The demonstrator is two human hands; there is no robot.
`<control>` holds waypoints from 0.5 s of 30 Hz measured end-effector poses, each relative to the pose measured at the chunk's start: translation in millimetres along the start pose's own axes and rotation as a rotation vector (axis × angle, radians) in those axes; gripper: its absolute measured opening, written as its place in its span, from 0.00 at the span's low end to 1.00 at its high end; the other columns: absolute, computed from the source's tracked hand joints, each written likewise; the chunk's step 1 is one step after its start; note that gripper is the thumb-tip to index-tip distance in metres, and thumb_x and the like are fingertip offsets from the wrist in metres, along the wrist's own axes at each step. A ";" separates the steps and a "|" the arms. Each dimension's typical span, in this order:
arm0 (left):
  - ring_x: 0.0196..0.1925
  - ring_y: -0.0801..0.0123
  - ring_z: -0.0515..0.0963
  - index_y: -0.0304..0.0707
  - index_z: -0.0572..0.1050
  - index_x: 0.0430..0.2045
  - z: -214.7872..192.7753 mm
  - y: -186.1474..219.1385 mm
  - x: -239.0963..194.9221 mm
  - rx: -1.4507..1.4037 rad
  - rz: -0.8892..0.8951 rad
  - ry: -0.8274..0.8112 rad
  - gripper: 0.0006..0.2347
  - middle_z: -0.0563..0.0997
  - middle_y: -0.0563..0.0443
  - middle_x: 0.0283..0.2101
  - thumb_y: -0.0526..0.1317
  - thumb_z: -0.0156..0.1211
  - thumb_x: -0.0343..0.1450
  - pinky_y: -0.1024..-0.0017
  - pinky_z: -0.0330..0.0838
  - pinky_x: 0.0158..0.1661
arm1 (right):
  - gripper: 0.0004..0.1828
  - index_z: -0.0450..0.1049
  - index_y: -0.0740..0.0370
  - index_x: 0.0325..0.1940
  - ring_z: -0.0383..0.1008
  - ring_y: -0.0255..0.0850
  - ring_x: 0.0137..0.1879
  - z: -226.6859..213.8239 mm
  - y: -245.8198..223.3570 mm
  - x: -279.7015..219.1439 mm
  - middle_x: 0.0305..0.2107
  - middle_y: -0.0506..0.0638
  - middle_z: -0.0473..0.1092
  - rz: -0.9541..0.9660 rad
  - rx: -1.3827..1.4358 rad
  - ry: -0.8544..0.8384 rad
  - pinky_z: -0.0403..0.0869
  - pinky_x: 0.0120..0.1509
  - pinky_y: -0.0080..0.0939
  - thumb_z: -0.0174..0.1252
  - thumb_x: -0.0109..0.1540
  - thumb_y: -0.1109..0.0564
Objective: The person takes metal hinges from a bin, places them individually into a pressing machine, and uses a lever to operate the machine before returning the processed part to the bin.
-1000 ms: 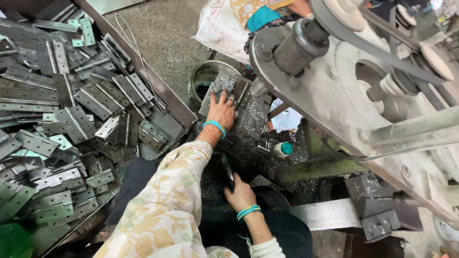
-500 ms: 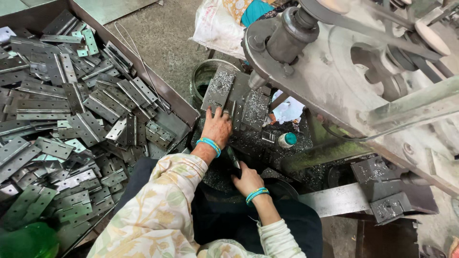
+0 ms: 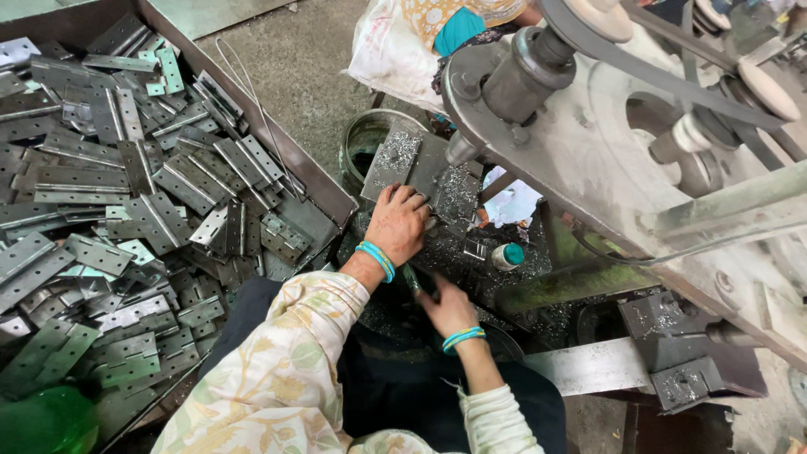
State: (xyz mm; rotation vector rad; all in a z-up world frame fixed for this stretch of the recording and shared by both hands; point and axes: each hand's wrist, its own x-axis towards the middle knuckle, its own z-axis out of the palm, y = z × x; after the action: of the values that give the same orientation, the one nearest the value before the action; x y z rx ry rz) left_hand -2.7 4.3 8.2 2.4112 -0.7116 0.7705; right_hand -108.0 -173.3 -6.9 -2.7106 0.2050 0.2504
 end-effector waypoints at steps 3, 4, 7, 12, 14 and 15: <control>0.56 0.57 0.75 0.36 0.82 0.37 -0.4 -8.4 5.0 -0.355 -0.226 -0.011 0.12 0.82 0.50 0.48 0.39 0.65 0.62 0.60 0.66 0.56 | 0.34 0.67 0.61 0.66 0.80 0.45 0.39 2.0 16.7 42.0 0.38 0.54 0.78 -0.084 0.405 0.191 0.78 0.44 0.44 0.66 0.58 0.50; 0.55 0.57 0.76 0.37 0.82 0.37 2.3 -9.9 6.8 -0.476 -0.318 -0.039 0.12 0.82 0.49 0.46 0.41 0.67 0.64 0.61 0.68 0.56 | 0.33 0.66 0.60 0.66 0.79 0.39 0.40 3.8 22.2 56.1 0.40 0.49 0.77 -0.104 0.634 0.229 0.77 0.41 0.40 0.66 0.58 0.53; 0.51 0.58 0.79 0.40 0.81 0.40 11.8 -14.4 18.9 -0.812 -0.521 -0.132 0.14 0.83 0.47 0.43 0.47 0.68 0.67 0.65 0.72 0.54 | 0.23 0.71 0.63 0.59 0.79 0.35 0.40 -2.9 37.1 88.2 0.39 0.47 0.78 -0.129 1.015 0.345 0.79 0.40 0.36 0.66 0.61 0.60; 0.55 0.54 0.73 0.38 0.80 0.47 32.5 -38.5 33.0 -0.398 -0.317 0.081 0.18 0.80 0.46 0.53 0.47 0.67 0.67 0.57 0.66 0.56 | 0.17 0.77 0.64 0.54 0.78 0.37 0.40 -20.4 23.5 103.4 0.41 0.49 0.78 -0.302 0.855 0.586 0.78 0.43 0.38 0.67 0.60 0.63; 0.61 0.54 0.71 0.41 0.80 0.46 33.3 -49.1 29.2 -0.009 -0.333 -0.055 0.14 0.78 0.49 0.56 0.41 0.65 0.67 0.52 0.65 0.58 | 0.17 0.78 0.63 0.51 0.81 0.42 0.41 -18.9 9.9 103.7 0.39 0.51 0.78 -0.385 0.310 0.712 0.79 0.45 0.42 0.68 0.58 0.65; 0.63 0.54 0.69 0.43 0.81 0.45 32.6 -51.7 27.2 0.186 -0.335 -0.126 0.13 0.78 0.50 0.57 0.38 0.63 0.67 0.50 0.64 0.60 | 0.18 0.78 0.64 0.51 0.80 0.44 0.43 -13.6 2.7 102.8 0.40 0.53 0.77 -0.412 0.248 0.631 0.78 0.48 0.43 0.66 0.57 0.66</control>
State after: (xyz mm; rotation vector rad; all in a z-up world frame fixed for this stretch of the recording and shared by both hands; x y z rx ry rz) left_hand 59.9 14.1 -13.3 2.6707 -0.2756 0.5726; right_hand -6.4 -192.2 -16.7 -2.4251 -0.1420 -0.7055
